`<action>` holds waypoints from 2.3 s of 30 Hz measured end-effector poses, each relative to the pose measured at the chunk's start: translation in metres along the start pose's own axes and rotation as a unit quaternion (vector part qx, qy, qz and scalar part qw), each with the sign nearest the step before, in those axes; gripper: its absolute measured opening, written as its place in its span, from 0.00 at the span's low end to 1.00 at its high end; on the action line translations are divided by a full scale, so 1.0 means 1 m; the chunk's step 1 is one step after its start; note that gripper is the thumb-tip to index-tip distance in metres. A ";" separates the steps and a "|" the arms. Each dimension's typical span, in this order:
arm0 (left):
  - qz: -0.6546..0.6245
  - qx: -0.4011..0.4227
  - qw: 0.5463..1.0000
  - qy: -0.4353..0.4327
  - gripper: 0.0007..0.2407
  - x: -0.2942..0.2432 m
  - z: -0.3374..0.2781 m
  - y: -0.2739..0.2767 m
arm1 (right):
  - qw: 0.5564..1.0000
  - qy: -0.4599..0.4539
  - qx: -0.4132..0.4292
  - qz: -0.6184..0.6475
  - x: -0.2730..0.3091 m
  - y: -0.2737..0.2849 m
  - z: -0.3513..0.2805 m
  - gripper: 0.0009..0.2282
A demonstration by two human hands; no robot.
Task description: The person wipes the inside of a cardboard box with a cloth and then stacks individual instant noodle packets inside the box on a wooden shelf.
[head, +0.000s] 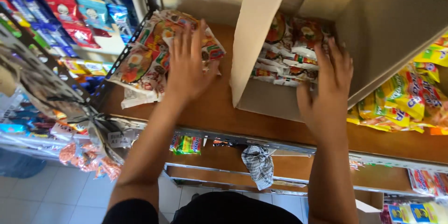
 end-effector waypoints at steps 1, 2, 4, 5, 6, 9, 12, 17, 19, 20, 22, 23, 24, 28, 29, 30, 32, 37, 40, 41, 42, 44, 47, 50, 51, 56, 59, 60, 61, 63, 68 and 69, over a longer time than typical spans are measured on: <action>0.111 0.020 0.993 0.024 0.42 0.017 0.012 -0.001 | 0.999 0.007 -0.016 0.039 0.013 0.011 -0.009 0.28; 0.114 0.019 0.993 0.029 0.42 0.029 0.021 -0.004 | 0.999 0.010 -0.013 0.042 0.017 0.013 -0.015 0.28; 0.197 0.180 0.958 0.108 0.55 0.057 0.036 -0.015 | 0.995 0.023 -0.034 0.094 0.024 0.020 -0.027 0.23; 0.198 0.178 0.957 0.111 0.55 0.062 0.036 -0.019 | 0.995 0.026 -0.033 0.096 0.027 0.022 -0.030 0.23; 0.221 0.254 0.934 0.121 0.58 0.070 0.036 -0.026 | 0.992 0.021 -0.039 0.115 0.029 0.025 -0.033 0.21; 0.229 0.317 0.909 0.143 0.58 0.077 0.030 -0.034 | 0.989 0.008 -0.048 0.137 0.028 0.029 -0.039 0.19; 0.225 0.277 0.923 0.142 0.56 0.063 0.022 -0.028 | 0.990 -0.006 -0.058 0.127 0.025 0.031 -0.045 0.18; 0.240 0.071 0.964 0.090 0.52 -0.010 -0.001 0.050 | 0.989 -0.018 -0.081 0.122 0.020 0.039 -0.055 0.18; 0.085 0.017 0.993 0.077 0.48 -0.045 -0.015 0.097 | 0.984 0.003 -0.085 0.155 0.019 0.040 -0.058 0.20; 0.081 0.021 0.994 0.071 0.48 -0.058 -0.018 0.112 | 0.985 -0.003 -0.089 0.151 0.023 0.040 -0.055 0.20; -0.120 0.077 0.987 0.077 0.52 -0.085 -0.027 0.133 | 0.979 0.079 -0.047 0.180 0.033 0.041 -0.051 0.27; -0.127 0.085 0.986 0.071 0.52 -0.091 -0.028 0.132 | 0.981 0.069 -0.049 0.174 0.039 0.041 -0.052 0.27; -0.258 0.179 0.934 0.168 0.54 -0.094 -0.031 0.124 | 0.974 0.126 -0.010 0.187 0.048 0.041 -0.053 0.28; -0.349 0.390 0.833 0.182 0.55 -0.120 -0.029 0.098 | 0.940 0.231 0.136 0.211 0.072 0.049 -0.060 0.26; -0.351 0.394 0.831 0.177 0.55 -0.119 -0.029 0.090 | 0.943 0.225 0.134 0.207 0.070 0.050 -0.063 0.26; -0.404 0.396 0.816 0.118 0.54 -0.122 -0.028 0.083 | 0.934 0.226 0.174 0.214 0.069 0.048 -0.066 0.24; -0.457 0.400 0.793 0.056 0.53 -0.124 -0.029 0.072 | 0.927 0.222 0.212 0.218 0.065 0.050 -0.068 0.23; -0.526 0.259 0.810 0.012 0.51 -0.103 -0.041 0.047 | 0.935 0.153 0.183 0.263 0.056 0.082 -0.057 0.20; -0.566 -0.064 0.799 0.194 0.35 -0.077 -0.049 0.022 | 0.965 0.000 0.115 0.236 0.028 0.091 -0.050 0.19; -0.566 -0.063 0.799 0.194 0.35 -0.072 -0.052 0.008 | 0.965 -0.001 0.113 0.236 0.023 0.085 -0.035 0.19; -0.343 -0.059 0.930 0.121 0.34 -0.069 -0.055 0.001 | 0.978 -0.024 0.048 0.202 0.017 0.083 -0.021 0.19; -0.094 -0.049 0.994 0.041 0.33 -0.073 -0.058 -0.016 | 0.985 -0.047 -0.015 0.168 0.004 0.059 0.013 0.19; -0.031 0.024 0.999 0.004 0.39 -0.080 -0.059 -0.044 | 0.995 0.046 -0.092 0.005 -0.008 -0.005 0.064 0.24; -0.027 0.027 0.999 -0.005 0.35 -0.075 -0.066 -0.057 | 0.995 0.022 -0.079 -0.049 -0.020 -0.072 0.093 0.24; -0.040 0.026 0.999 -0.008 0.34 -0.074 -0.068 -0.059 | 0.992 0.033 -0.088 -0.080 -0.019 -0.086 0.097 0.26; -0.075 0.031 0.996 0.025 0.33 -0.069 -0.073 -0.061 | 0.994 0.020 -0.005 -0.111 -0.039 -0.137 0.101 0.31; -0.081 0.043 0.995 0.030 0.33 -0.071 -0.069 -0.053 | 0.994 0.040 0.092 -0.044 -0.026 -0.130 0.104 0.29; -0.093 0.043 0.994 0.025 0.33 -0.073 -0.069 -0.049 | 0.989 0.009 0.137 -0.054 -0.026 -0.129 0.105 0.34; -0.105 0.043 0.993 0.021 0.33 -0.074 -0.068 -0.045 | 0.981 -0.021 0.182 -0.064 -0.027 -0.129 0.106 0.39; -0.084 0.019 0.996 0.012 0.33 -0.069 -0.074 -0.031 | 0.981 -0.017 0.180 -0.071 -0.020 -0.114 0.096 0.39; 0.114 -0.093 0.989 0.032 0.39 -0.023 -0.073 0.062 | 0.998 0.039 0.056 -0.003 -0.005 -0.049 0.047 0.35; 0.173 -0.065 0.971 0.151 0.46 -0.006 -0.073 0.078 | 0.997 0.041 0.017 0.056 0.005 -0.029 0.034 0.30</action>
Point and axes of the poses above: each hand's wrist, its own z-axis towards the middle knuckle, its own y-axis out of the back of the hand, x = y × z, the point moved 3 cm from there along z, towards the middle knuckle, and after that the axes turned 8 degrees about -y, right-handed, at the moved point
